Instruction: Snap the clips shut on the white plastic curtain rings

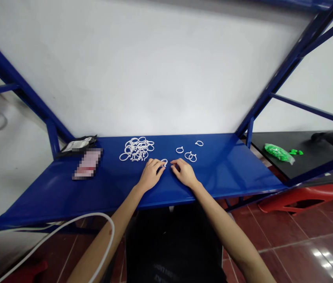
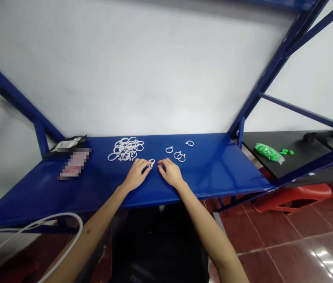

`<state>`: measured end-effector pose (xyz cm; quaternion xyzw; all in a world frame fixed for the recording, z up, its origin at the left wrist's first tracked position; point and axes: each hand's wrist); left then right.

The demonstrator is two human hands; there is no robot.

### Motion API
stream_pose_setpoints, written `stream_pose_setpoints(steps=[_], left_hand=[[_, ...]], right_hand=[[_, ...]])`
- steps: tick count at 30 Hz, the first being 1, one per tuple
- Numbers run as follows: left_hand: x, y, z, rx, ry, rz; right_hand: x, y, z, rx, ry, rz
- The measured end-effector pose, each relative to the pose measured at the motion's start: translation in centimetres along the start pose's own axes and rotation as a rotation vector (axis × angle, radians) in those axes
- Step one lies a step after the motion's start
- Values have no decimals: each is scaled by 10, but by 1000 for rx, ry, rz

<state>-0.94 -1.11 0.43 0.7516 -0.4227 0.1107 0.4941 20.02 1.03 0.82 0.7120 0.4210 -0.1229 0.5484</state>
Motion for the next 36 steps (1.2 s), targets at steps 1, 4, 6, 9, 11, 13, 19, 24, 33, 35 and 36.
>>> stream_pose_setpoints(steps=[1, 4, 6, 9, 11, 13, 19, 24, 33, 35, 36], left_hand=[[2, 0, 0, -17, -24, 34], [6, 1, 0, -47, -67, 119], [8, 1, 0, -47, -73, 159], [8, 2, 0, -19, -52, 193], [7, 2, 1, 14, -24, 205], [6, 1, 1, 45, 1, 209], [3, -2, 1, 93, 41, 199], [4, -1, 0, 86, 33, 179], [8, -2, 2, 79, -50, 162], [8, -2, 2, 82, -66, 155], [9, -2, 2, 83, -74, 153]], right_hand=[[-2, 1, 2, -22, 38, 26], [-6, 3, 5, -60, 159, 119], [-7, 5, 6, -62, 210, 143], [-6, 6, 4, -59, 193, 81], [-5, 5, 3, -58, 168, 47], [-3, 4, 2, -51, 152, 35], [1, 0, 1, -32, 122, 25], [1, 1, 1, -40, 121, 8], [-1, 4, 1, -69, 170, -58], [-2, 4, 1, -68, 183, -64], [-2, 5, 1, -67, 191, -63]])
Point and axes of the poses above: each hand's wrist, its own z-axis away from the middle knuckle, its own y-axis out of the back of the hand, x = y × z, and after that the axes turned 10 degrees about z, right-handed
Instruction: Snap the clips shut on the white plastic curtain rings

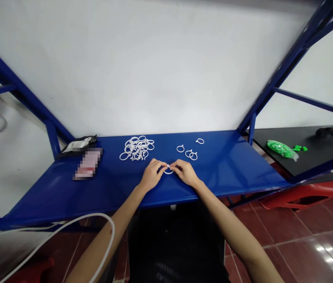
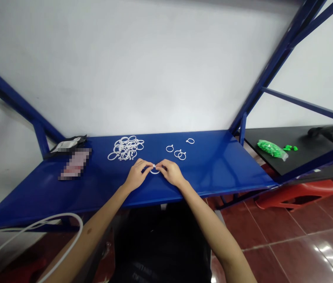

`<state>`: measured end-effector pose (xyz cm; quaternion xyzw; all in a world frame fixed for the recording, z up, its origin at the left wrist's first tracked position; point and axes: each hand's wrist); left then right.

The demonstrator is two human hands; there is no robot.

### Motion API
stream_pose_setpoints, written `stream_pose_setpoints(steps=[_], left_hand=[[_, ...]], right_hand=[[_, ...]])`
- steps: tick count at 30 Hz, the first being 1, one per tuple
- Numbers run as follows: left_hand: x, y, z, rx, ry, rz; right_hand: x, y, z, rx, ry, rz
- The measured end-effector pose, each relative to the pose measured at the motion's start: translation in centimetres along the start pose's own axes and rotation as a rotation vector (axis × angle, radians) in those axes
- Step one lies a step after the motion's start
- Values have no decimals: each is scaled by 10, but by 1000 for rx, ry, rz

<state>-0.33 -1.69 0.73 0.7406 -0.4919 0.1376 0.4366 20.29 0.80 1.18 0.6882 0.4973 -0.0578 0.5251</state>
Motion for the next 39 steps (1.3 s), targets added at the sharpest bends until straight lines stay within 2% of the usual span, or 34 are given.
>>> stream_pose_setpoints(steps=[17, 23, 26, 28, 31, 33, 36, 39], left_hand=[[-3, -3, -1, -43, -65, -55], [-4, -6, 0, -49, -47, -126], [-7, -2, -2, 13, 28, -211], [-12, 6, -4, 102, 121, -302], [-23, 21, -7, 256, 291, -456], [-31, 30, -7, 317, 388, -540], [-39, 38, -7, 308, 464, -618], [-43, 39, -6, 262, 475, -655]], right_hand=[[-1, -3, 3, -31, 101, 159], [-5, -6, 3, -20, 66, 258], [-3, -8, 1, 37, -11, 316], [4, -6, -2, 114, -101, 356], [22, 2, -8, 231, -222, 407], [38, 10, -13, 282, -271, 432], [62, 24, -17, 360, -334, 468], [74, 34, -17, 433, -374, 504]])
Point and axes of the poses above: each hand's wrist, its own z-axis away from the middle knuckle, its own y-axis out of the back of the hand, x = y × z, and after that the axes turned 10 degrees about z, right-handed
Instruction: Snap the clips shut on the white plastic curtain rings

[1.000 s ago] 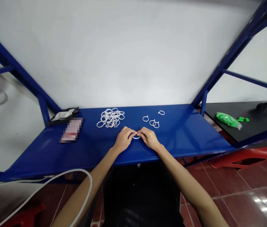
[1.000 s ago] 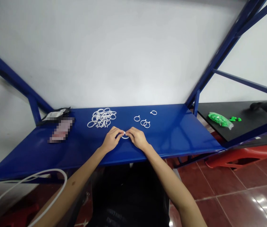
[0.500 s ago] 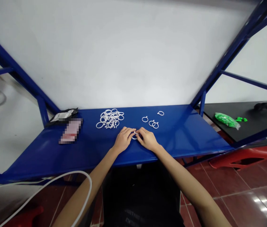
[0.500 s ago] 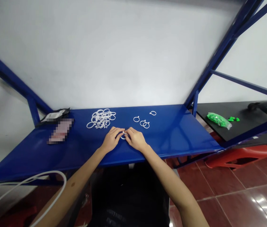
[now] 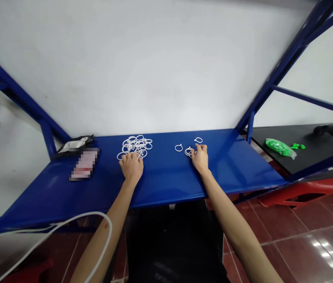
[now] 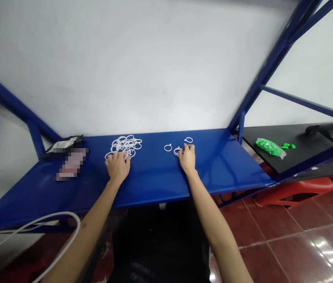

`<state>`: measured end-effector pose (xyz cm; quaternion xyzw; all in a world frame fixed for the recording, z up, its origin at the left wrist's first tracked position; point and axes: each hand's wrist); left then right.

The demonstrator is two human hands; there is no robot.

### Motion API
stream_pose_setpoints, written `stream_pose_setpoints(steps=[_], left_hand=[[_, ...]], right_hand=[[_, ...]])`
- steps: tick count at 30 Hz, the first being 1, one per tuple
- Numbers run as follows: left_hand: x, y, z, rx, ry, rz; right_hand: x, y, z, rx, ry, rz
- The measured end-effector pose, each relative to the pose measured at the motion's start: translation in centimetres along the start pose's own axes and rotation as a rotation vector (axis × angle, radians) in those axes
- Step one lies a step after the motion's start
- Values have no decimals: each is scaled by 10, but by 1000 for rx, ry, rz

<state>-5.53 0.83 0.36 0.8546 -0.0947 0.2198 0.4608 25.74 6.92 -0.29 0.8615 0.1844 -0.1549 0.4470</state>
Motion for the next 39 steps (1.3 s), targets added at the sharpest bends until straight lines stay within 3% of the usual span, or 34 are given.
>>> stream_pose_setpoints(steps=[4, 9, 13, 17, 22, 32, 39], left_hand=[[3, 1, 2, 9, -50, -3], [18, 1, 11, 0, -232, 86], [31, -1, 22, -104, -449, 196], [37, -2, 26, -193, -596, 290], [35, -3, 26, -195, -597, 370], [36, -7, 26, -324, -563, 340], [34, -7, 24, -348, -525, 359]], right_hand=[[-8, 5, 8, 8, 77, 8], [-48, 10, 32, -137, 370, -30], [-75, 9, 48, -218, 536, -60], [-84, 8, 52, -282, 597, -129], [-79, 6, 51, -333, 579, -194], [-71, 5, 46, -316, 327, -367], [-72, 8, 46, -364, 269, -474]])
Point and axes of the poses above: each hand's wrist, its own z-axis away from the middle knuckle, its own y-axis out of the back of the hand, x = y × z, and after that the axes turned 10 degrees about z, right-handed
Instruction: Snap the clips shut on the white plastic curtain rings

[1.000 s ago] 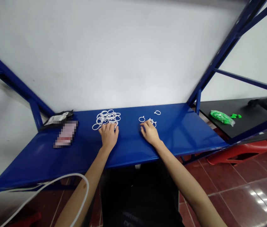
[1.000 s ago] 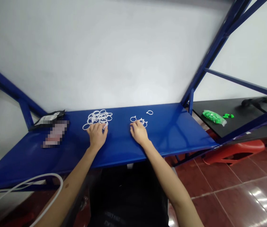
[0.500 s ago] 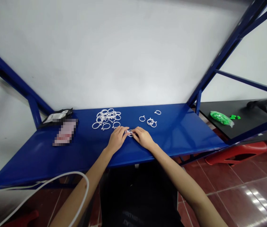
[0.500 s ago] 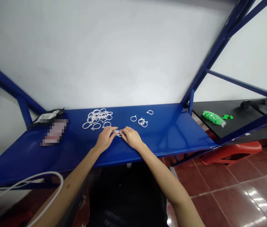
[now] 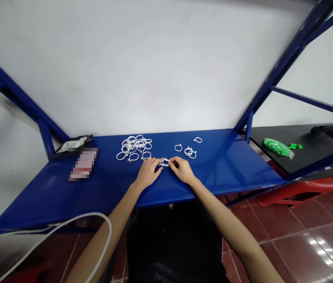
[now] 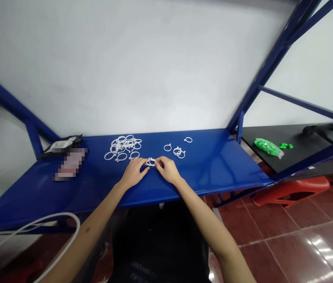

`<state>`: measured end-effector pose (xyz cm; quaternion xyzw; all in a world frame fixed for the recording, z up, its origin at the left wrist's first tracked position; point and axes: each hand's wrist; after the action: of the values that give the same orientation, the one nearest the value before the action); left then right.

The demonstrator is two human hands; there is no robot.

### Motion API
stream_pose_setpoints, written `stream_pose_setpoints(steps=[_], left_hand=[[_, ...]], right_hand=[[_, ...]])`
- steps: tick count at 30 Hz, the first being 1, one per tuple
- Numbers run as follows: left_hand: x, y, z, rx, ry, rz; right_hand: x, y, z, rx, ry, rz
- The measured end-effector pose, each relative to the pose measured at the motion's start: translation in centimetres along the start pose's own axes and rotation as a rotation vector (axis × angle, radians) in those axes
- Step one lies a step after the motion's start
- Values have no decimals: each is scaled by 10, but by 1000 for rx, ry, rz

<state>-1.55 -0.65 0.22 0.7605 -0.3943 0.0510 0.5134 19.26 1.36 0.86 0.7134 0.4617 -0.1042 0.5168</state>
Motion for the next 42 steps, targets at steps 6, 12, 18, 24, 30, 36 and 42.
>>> stream_pose_setpoints(steps=[6, 12, 18, 24, 30, 36, 42], left_hand=[[0, 1, 2, 42, 42, 86], [0, 0, 0, 117, 101, 213], [3, -7, 2, 160, 139, 319], [5, -10, 3, 204, 158, 315], [7, -7, 2, 227, 138, 235], [4, -10, 4, 211, 30, 129], [1, -13, 4, 184, -15, 24]], right_hand=[[-2, 3, 1, -65, 10, -61], [-6, 5, 2, -152, 46, -108], [-7, 5, 2, -115, 52, -107], [-5, 4, 3, -11, -12, -116], [-4, 4, 3, 51, -142, -193], [-2, 2, 2, -40, -182, -326], [2, 3, -1, -83, -202, -380]])
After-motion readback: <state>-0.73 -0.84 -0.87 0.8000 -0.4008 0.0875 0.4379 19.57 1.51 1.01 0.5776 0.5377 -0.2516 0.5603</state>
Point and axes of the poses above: each hand's wrist, its own z-axis away from the middle knuckle, its own y-axis out of the back of the hand, x = y × z, and after that the axes turned 10 degrees about z, right-handed
